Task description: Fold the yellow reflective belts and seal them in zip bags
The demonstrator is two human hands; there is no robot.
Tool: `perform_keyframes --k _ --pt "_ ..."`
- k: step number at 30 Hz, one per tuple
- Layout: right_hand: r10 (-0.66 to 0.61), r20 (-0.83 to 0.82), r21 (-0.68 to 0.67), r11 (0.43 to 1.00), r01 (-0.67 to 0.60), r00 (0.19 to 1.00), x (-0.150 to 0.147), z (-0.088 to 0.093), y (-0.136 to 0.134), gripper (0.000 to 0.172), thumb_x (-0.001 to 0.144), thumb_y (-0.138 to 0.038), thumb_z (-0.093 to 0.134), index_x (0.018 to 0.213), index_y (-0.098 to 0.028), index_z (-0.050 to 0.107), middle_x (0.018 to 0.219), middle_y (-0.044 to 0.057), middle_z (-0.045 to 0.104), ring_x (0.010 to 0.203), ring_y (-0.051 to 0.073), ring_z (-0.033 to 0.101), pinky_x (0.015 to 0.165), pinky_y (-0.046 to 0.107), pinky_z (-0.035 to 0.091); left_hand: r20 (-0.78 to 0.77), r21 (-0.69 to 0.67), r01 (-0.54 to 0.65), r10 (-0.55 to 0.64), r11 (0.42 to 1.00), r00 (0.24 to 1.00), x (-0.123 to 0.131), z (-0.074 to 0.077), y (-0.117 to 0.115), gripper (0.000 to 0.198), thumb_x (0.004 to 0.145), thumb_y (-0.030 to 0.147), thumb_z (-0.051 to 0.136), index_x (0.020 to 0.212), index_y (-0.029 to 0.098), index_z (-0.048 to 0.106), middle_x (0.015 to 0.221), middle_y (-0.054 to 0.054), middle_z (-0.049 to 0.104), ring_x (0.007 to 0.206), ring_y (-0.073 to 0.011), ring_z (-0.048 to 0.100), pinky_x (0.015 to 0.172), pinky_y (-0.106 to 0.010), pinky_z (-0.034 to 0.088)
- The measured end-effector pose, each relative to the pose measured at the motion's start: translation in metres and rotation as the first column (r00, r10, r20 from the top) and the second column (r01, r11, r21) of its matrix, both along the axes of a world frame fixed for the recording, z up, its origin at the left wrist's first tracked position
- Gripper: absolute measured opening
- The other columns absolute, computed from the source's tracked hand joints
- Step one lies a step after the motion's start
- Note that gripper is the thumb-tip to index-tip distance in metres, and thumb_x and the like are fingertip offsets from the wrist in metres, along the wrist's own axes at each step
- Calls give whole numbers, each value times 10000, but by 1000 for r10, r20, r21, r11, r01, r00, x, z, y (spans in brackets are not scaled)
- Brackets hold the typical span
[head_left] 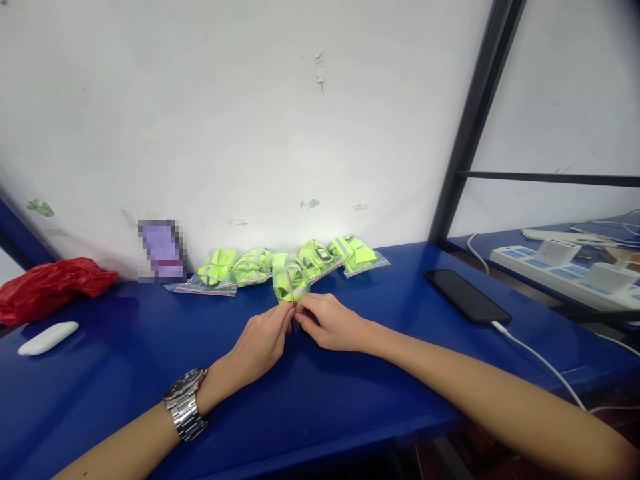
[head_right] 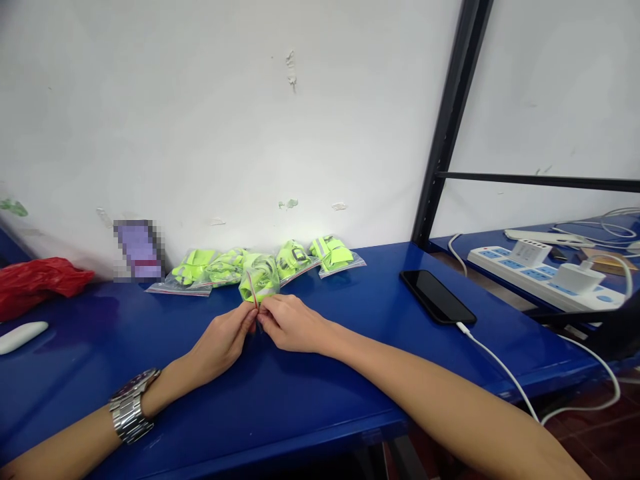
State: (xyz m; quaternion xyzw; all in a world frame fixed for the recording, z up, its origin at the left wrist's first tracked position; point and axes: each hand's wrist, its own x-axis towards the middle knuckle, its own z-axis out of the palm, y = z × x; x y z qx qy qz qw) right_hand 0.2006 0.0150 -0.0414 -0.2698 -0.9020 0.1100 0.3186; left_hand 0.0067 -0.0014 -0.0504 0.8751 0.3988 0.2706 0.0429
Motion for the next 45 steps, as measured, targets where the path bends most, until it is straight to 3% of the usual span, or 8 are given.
perform_keyframes --k 6,14,22,29,34,39,43,45 --pt "-90 50 15 996 89 995 -3 4 -7 181 950 -188 401 814 -162 518 792 51 611 681 139 544 644 251 371 -28 57 -8 10 998 1000 -1 -2 1 204 993 219 264 876 210 431 706 15 532 568 -128 491 576 -250 376" --pt "-384 150 79 923 376 911 -7 7 -3 143 818 -181 499 685 -162 547 665 39 605 581 138 509 564 266 260 28 317 -53 47 947 999 -3 -5 5 197 901 168 420 712 211 390 555 60 440 458 -92 402 486 -232 284" --pt "-243 69 65 969 239 968 -2 6 -6 92 835 -248 533 803 -172 574 766 25 653 664 143 582 607 242 332 -5 170 37 -36 985 999 -4 0 1 191 973 202 335 827 196 458 697 6 550 578 -111 497 567 -233 390" --pt "-350 222 143 935 325 910 -15 9 -19 177 910 -233 431 883 -158 589 748 67 667 623 188 603 539 279 263 -50 244 96 -87 965 995 -1 3 1 205 959 200 361 794 194 482 663 6 536 563 -108 486 548 -220 391" --pt "-503 239 191 863 468 831 -10 13 -10 193 878 -269 486 833 -149 630 702 97 684 596 206 607 532 277 266 -27 471 -9 24 882 999 -2 1 3 249 866 151 440 623 198 421 500 53 447 422 -77 397 462 -220 292" --pt "-616 104 77 788 611 781 8 20 3 261 853 -305 501 647 -176 595 572 54 615 532 172 550 513 267 256 94 568 -223 207 792 974 -13 9 5 304 790 177 529 515 189 400 416 55 408 380 -73 385 450 -224 273" --pt "-533 80 2 845 535 842 10 18 -1 164 809 -341 562 802 -188 620 714 41 653 635 190 594 570 272 344 -27 524 -17 37 852 999 -12 11 2 282 792 140 492 524 193 425 485 15 463 489 -112 453 500 -234 356" --pt "-501 41 -3 865 502 864 8 14 -3 375 788 -386 598 1098 -176 585 981 95 668 800 233 629 661 306 420 -60 490 72 -49 869 997 -10 10 0 264 796 117 477 547 196 436 523 1 478 577 -137 488 589 -255 427"
